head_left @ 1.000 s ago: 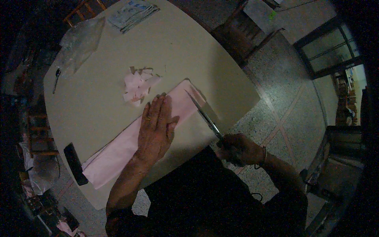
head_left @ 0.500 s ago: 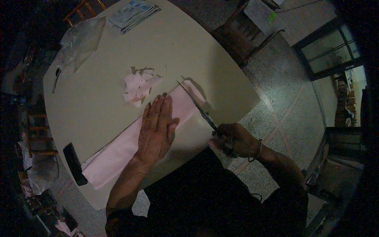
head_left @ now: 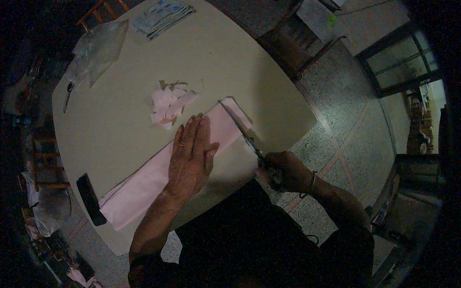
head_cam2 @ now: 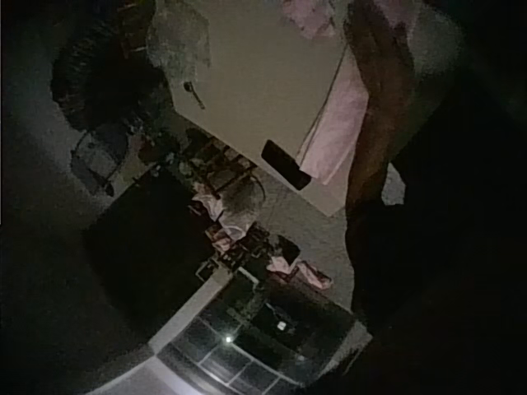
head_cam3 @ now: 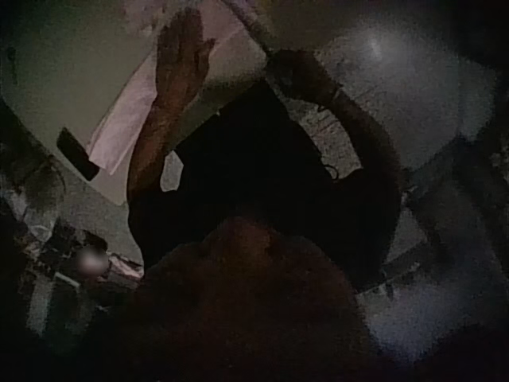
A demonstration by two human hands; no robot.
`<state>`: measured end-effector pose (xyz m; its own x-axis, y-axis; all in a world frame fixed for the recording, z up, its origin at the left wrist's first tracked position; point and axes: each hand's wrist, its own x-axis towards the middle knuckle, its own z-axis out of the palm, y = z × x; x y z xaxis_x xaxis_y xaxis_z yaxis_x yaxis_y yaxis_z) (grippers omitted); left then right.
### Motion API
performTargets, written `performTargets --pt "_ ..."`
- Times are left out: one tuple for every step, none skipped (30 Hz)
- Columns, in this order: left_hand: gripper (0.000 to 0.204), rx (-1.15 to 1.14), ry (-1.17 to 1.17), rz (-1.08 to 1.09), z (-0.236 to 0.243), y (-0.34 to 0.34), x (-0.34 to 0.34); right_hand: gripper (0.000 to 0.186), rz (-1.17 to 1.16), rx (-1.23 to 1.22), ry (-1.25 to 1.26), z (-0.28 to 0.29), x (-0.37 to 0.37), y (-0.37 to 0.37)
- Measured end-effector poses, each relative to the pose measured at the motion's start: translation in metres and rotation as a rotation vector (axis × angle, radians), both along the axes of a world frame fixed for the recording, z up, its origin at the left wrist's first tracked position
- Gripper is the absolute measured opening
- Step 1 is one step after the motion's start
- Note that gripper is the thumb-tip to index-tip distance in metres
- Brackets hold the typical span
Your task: The person removes a piece of pink fabric from a plastic bag, spreads it on a table, folds it, and cuts several small pieces from the fabric using scissors.
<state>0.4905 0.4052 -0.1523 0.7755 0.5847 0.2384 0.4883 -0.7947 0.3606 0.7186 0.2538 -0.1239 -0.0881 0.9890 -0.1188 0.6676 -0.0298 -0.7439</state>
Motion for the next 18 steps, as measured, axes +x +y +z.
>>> performTargets --pt "0.054 -0.004 -0.011 0.003 0.001 0.000 0.000 0.021 0.020 0.015 -0.006 -0.001 0.002 0.001" --pt "0.054 -0.008 -0.022 0.005 0.002 0.000 0.001 0.021 0.040 0.031 -0.012 -0.003 0.004 0.001" --pt "0.054 -0.014 -0.021 0.009 0.002 -0.001 0.001 0.022 0.019 -0.009 0.065 -0.005 0.006 -0.002" --pt "0.054 -0.016 -0.020 0.013 0.003 0.000 0.002 0.023 -0.001 -0.044 0.141 -0.006 0.009 -0.002" --pt "0.054 -0.018 -0.019 0.015 0.004 0.001 0.004 0.025 -0.023 -0.080 0.217 -0.004 0.010 -0.002" --pt "0.053 -0.009 -0.022 0.012 0.004 0.003 0.005 0.027 -0.079 -0.258 0.270 0.004 0.011 -0.003" --pt "0.052 0.000 -0.020 0.018 0.003 0.002 0.004 0.029 -0.125 -0.437 0.327 0.022 0.007 -0.001" --pt "0.051 0.006 -0.019 0.019 0.003 0.002 0.004 0.032 -0.176 -0.619 0.382 0.038 0.005 -0.001" --pt "0.052 0.008 -0.023 0.010 0.002 0.003 0.003 0.033 -0.238 -0.603 0.464 0.045 0.005 -0.005" --pt "0.053 0.009 -0.023 0.000 0.001 0.004 0.002 0.034 -0.302 -0.587 0.550 0.049 0.003 -0.014" --pt "0.054 0.010 -0.023 -0.010 0.000 0.006 0.001 0.035 -0.366 -0.570 0.636 0.052 0.003 -0.022" --pt "0.049 0.018 -0.035 -0.010 0.003 0.008 0.001 0.034 -0.415 -0.576 0.672 0.056 0.003 -0.027" --pt "0.045 0.025 -0.049 -0.013 0.007 0.011 0.002 0.033 -0.466 -0.581 0.707 0.061 0.004 -0.032" --pt "0.040 0.032 -0.062 -0.015 0.010 0.014 0.006 0.032 -0.463 -0.554 0.715 0.059 0.008 -0.038" --pt "0.039 0.018 -0.094 -0.007 0.010 0.020 0.011 0.031 -0.460 -0.526 0.723 0.057 0.011 -0.044" --pt "0.038 0.007 -0.124 0.011 0.008 0.027 0.016 0.031 -0.394 -0.467 0.703 0.047 0.018 -0.051" --pt "0.036 -0.007 -0.160 0.021 0.008 0.036 0.024 0.031 -0.374 -0.445 0.710 0.045 0.021 -0.056" --pt "0.035 -0.039 -0.153 -0.009 0.011 0.046 0.034 0.030 -0.353 -0.423 0.718 0.044 0.025 -0.060"
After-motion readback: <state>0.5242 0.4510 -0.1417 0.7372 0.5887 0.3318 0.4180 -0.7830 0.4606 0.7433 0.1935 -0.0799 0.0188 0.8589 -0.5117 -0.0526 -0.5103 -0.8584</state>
